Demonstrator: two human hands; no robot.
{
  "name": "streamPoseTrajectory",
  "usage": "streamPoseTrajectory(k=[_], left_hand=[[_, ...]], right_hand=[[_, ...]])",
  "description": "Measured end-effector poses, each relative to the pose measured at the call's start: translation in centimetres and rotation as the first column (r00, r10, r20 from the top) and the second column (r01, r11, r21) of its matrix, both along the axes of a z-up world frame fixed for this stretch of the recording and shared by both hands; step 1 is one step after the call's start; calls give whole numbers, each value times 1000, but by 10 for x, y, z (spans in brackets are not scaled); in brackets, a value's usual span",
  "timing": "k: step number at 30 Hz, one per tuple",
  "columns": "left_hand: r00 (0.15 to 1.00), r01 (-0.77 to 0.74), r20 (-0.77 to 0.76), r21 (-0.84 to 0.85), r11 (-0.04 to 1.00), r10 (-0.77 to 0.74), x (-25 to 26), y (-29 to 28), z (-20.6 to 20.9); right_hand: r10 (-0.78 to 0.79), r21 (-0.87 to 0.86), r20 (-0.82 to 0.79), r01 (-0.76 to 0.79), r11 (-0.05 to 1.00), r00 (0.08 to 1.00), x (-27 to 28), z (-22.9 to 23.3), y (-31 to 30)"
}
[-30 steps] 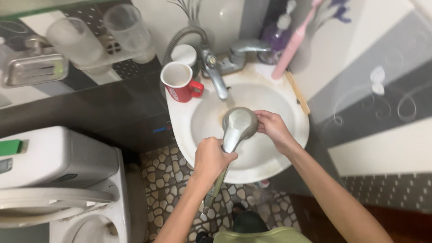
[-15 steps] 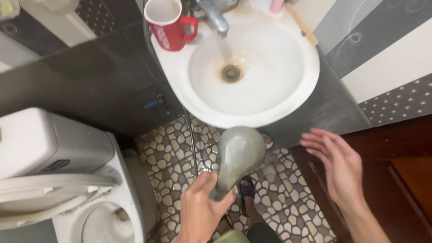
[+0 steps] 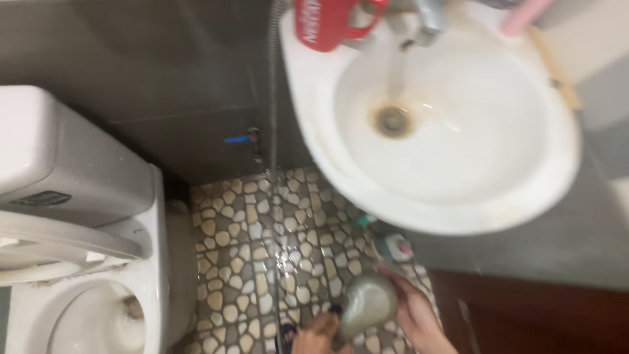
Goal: The person cleans the toilet by first scrubbing the tank with a sponge and rinsing it with a handheld bidet sprayer. They then rinse the seat and bowl, wash their hands at the sink, and apply a cleaning liquid from a bottle into the toilet bowl.
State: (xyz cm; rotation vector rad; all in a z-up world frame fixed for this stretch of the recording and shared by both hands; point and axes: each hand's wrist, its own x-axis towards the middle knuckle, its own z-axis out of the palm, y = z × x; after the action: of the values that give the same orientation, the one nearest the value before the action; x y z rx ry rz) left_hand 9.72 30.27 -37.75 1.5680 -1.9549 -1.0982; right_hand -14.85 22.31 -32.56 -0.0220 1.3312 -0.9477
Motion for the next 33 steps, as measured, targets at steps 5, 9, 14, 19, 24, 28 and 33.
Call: streamPoseTrajectory(k=[5,9,14,19,24,28,33], left_hand=[[990,-138,-2,91,986,139,-9,0,-67],[976,-213,-58,-18,977,212,14,-15,-79],[947,-315,-60,19,949,315,23,-22,-130],[889,-454,-13,107,885,458,19,-68,-189],[847,-530,-36,25,847,531,26,-103,-236],[825,-564,-41,13,826,564,32,-127,-264],[805,-594,-38,-54,803,592,36,-150,-292]], right_hand=[[93,-24,-5,-93,995,996,-4,-89,-13],[196,59,-14,-195,979,980,1,-180,-28],[248,35,38,-250,968,968,-14,-347,-65],[228,58,-160,-222,973,960,-21,-477,-135],[-63,151,-480,153,977,875,-25,-550,-186],[-234,87,-709,411,907,665,-28,-585,-203],[-322,-39,-895,665,746,310,-28,-617,-229]])
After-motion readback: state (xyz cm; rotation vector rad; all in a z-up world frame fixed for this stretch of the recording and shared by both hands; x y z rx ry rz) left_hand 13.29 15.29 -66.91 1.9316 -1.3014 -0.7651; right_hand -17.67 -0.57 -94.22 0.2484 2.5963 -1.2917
